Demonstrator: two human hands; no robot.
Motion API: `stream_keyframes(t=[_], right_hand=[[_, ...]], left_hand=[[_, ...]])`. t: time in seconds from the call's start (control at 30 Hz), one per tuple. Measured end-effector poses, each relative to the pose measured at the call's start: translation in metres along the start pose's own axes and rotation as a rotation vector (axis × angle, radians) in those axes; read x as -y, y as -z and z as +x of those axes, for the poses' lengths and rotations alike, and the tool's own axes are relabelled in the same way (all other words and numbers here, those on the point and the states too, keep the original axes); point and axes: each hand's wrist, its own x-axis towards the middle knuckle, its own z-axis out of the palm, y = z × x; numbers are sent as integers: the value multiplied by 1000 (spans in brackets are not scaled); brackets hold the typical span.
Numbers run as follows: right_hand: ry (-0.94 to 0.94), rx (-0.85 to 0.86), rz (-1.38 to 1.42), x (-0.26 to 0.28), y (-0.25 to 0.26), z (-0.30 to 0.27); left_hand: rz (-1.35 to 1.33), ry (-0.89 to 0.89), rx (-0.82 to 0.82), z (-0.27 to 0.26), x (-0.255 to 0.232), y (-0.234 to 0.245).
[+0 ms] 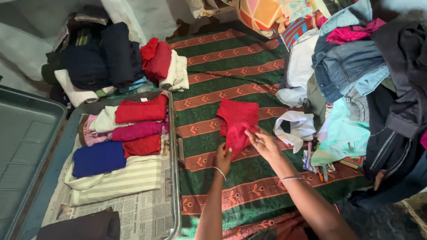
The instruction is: The person picks up red and white items of clothing from a bed, folds them into small rectangular shapes, and places them into an open suitcase.
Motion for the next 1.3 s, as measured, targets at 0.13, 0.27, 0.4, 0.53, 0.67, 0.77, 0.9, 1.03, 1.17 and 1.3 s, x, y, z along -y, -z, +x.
stream_keyframes(t=[0.13, 0.27, 0.4, 0.53, 0.67, 0.77, 0.9, 1.03, 1.17, 1.3], right_hand=[[57, -77, -150, -8, -23, 2], [167, -45, -411, -14, -33, -6], [362, 12, -715, -17, -22, -15], [713, -161, -1115, -22, -18, -12], [1025, -258, -1578, -12, -41, -29], [1094, -235, -1667, -6, -48, -25], [949, -268, -1684, 0, -39, 1], [859, -348, -1796, 4, -20, 25], [1010, -318, -1879, 4, -32, 22], [1137, -145, -1917, -8, -81, -23]], left_hand=[[137, 146, 18, 1, -12, 3], [179, 171, -21, 0, -25, 3], [142, 157, -56, -2, -37, 5], [195, 163, -39, -6, -47, 8], [264, 171, -67, -6, -57, 10], [293, 165, -66, -11, -66, 10], [318, 110, -82, -13, -71, 11], [308, 84, -67, -15, -76, 12], [310, 75, -53, -17, -78, 13], [344, 36, -75, -14, -72, 11]])
